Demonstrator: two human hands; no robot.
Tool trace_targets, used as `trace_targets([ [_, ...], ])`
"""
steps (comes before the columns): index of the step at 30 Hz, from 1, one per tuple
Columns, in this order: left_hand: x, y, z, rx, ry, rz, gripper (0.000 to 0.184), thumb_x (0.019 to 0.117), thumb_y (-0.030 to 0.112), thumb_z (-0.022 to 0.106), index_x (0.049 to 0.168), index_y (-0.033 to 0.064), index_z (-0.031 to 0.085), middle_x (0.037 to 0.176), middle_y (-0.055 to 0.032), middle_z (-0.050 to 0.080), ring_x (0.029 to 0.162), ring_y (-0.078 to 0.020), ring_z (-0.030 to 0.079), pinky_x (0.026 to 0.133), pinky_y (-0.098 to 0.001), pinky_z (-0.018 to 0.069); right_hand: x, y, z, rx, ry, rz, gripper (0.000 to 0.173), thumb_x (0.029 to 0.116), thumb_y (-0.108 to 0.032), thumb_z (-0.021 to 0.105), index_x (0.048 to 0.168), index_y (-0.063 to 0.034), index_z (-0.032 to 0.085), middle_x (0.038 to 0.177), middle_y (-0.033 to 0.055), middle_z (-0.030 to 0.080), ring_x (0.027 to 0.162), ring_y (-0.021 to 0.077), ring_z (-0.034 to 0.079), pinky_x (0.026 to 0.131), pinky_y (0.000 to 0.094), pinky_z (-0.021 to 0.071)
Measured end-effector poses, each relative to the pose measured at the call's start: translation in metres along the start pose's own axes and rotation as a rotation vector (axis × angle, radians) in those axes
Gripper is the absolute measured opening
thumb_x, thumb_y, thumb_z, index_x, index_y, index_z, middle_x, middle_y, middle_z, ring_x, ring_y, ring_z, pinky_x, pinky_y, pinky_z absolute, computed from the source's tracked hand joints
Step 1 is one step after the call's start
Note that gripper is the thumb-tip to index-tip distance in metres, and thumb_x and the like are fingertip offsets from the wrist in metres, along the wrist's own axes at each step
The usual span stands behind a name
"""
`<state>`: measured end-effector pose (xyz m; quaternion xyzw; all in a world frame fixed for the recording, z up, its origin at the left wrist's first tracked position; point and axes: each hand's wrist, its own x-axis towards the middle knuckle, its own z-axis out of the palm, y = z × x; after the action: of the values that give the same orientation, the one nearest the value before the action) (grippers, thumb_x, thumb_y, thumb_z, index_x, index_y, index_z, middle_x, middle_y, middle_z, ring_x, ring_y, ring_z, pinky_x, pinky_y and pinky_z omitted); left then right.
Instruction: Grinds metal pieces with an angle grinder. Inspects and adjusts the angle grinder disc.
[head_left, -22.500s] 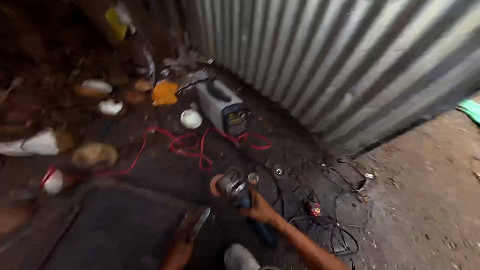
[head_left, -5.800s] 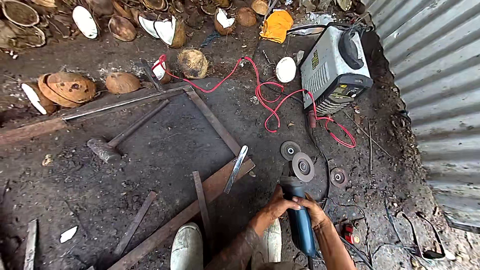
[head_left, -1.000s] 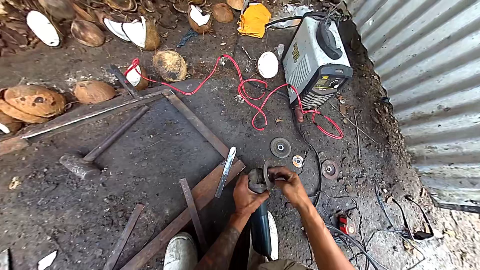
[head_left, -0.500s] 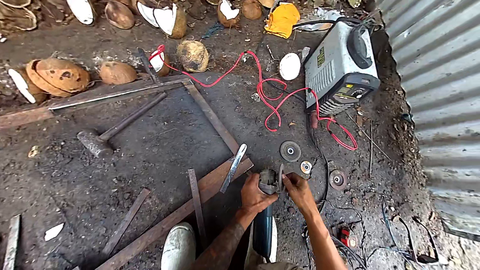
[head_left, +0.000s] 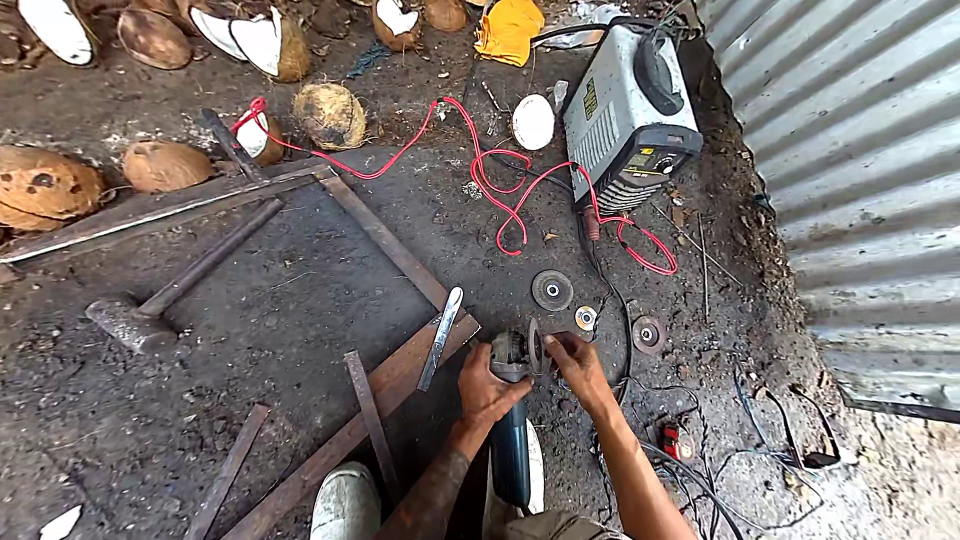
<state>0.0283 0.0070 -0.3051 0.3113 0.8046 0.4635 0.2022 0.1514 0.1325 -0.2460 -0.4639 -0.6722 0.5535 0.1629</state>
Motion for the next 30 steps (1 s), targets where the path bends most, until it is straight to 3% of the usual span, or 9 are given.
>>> trace_targets([
  [2, -0.001, 0.0, 0.001, 0.001, -0.001, 0.011, 0.079, 0.0487, 0.05, 0.091, 0.108, 0.002, 0.069, 0.105, -0.0115, 0.071, 0.097, -0.0238, 0.07, 0.085, -0.0455, 0.0589, 0.0, -0.001, 0.002, 0.031, -0.044, -0.044, 0.018, 0.0978, -0.017, 0.066, 0.105, -0.0014, 0.071, 0.086, 0.0034, 0.07, 0.068, 0.0076, 0.064, 0.062, 0.0246, 0.0539],
  [4, -0.001, -0.002, 0.0, -0.006, 0.017, 0.036, 0.08, 0.0487, 0.051, 0.092, 0.108, 0.0011, 0.07, 0.105, -0.0121, 0.071, 0.096, -0.0244, 0.07, 0.084, -0.0464, 0.0592, 0.0, -0.002, 0.0, 0.164, -0.077, -0.116, 0.031, 0.0873, 0.001, 0.061, 0.117, 0.0023, 0.07, 0.109, 0.0107, 0.072, 0.083, 0.0134, 0.068, 0.074, 0.0298, 0.0588],
  [6, 0.0, -0.002, 0.001, -0.012, 0.028, 0.058, 0.083, 0.048, 0.052, 0.091, 0.108, -0.0002, 0.07, 0.106, -0.0136, 0.071, 0.097, -0.0256, 0.07, 0.085, -0.0478, 0.0588, -0.001, -0.003, 0.0, 0.131, -0.009, -0.136, 0.032, 0.0901, -0.005, 0.06, 0.12, 0.0024, 0.067, 0.112, 0.0122, 0.07, 0.084, 0.0145, 0.068, 0.073, 0.0315, 0.0585],
  [9, 0.001, -0.001, 0.002, -0.03, 0.017, 0.077, 0.083, 0.0491, 0.051, 0.091, 0.11, -0.0021, 0.069, 0.106, -0.0154, 0.071, 0.098, -0.0262, 0.07, 0.086, -0.0479, 0.0584, 0.0, -0.002, 0.003, -0.072, -0.01, -0.054, 0.032, 0.0989, -0.029, 0.065, 0.113, -0.0009, 0.068, 0.095, 0.0086, 0.073, 0.08, 0.0148, 0.07, 0.075, 0.036, 0.0599],
  [12, 0.001, -0.003, 0.002, -0.04, 0.014, 0.069, 0.085, 0.049, 0.048, 0.092, 0.112, -0.0036, 0.068, 0.107, -0.0163, 0.071, 0.098, -0.0259, 0.07, 0.087, -0.0476, 0.0578, 0.001, -0.001, 0.002, 0.068, -0.086, -0.091, 0.032, 0.0895, -0.007, 0.066, 0.12, -0.0006, 0.07, 0.116, 0.0127, 0.07, 0.09, 0.016, 0.069, 0.08, 0.0337, 0.0601],
  [14, 0.0, -0.006, 0.001, -0.048, 0.023, 0.06, 0.085, 0.0484, 0.047, 0.092, 0.112, -0.0037, 0.068, 0.108, -0.016, 0.072, 0.099, -0.0252, 0.07, 0.088, -0.0467, 0.0578, 0.0, 0.0, 0.004, 0.129, -0.06, -0.1, 0.034, 0.0905, -0.006, 0.064, 0.124, -0.0018, 0.069, 0.123, 0.0142, 0.066, 0.091, 0.0169, 0.069, 0.079, 0.0328, 0.0603],
  [22, 0.0, -0.012, -0.004, -0.084, 0.018, 0.047, 0.088, 0.0485, 0.047, 0.091, 0.116, -0.0042, 0.067, 0.108, -0.0151, 0.072, 0.101, -0.0206, 0.07, 0.092, -0.0428, 0.0564, 0.01, -0.002, 0.002, -0.039, -0.209, -0.134, 0.027, 0.0934, -0.015, 0.068, 0.115, 0.0014, 0.066, 0.102, 0.0115, 0.071, 0.09, 0.0164, 0.07, 0.082, 0.0347, 0.0595],
  [26, 0.002, -0.007, -0.007, -0.123, 0.024, 0.064, 0.089, 0.0479, 0.046, 0.09, 0.116, -0.0053, 0.066, 0.107, -0.0142, 0.072, 0.099, -0.0145, 0.069, 0.091, -0.035, 0.0562, 0.008, -0.012, 0.002, -0.109, -0.113, -0.044, 0.031, 0.0968, -0.033, 0.069, 0.105, -0.003, 0.07, 0.092, 0.0083, 0.072, 0.079, 0.0154, 0.069, 0.078, 0.0377, 0.0579],
  [30, 0.003, -0.005, -0.006, -0.185, 0.014, 0.075, 0.09, 0.048, 0.043, 0.091, 0.118, -0.0067, 0.065, 0.109, -0.0125, 0.072, 0.101, -0.0092, 0.068, 0.092, -0.027, 0.0552, 0.004, -0.014, -0.002, 0.042, -0.115, -0.211, 0.029, 0.0852, -0.002, 0.065, 0.112, -0.0026, 0.075, 0.114, 0.0124, 0.07, 0.093, 0.0159, 0.068, 0.079, 0.0326, 0.0594],
])
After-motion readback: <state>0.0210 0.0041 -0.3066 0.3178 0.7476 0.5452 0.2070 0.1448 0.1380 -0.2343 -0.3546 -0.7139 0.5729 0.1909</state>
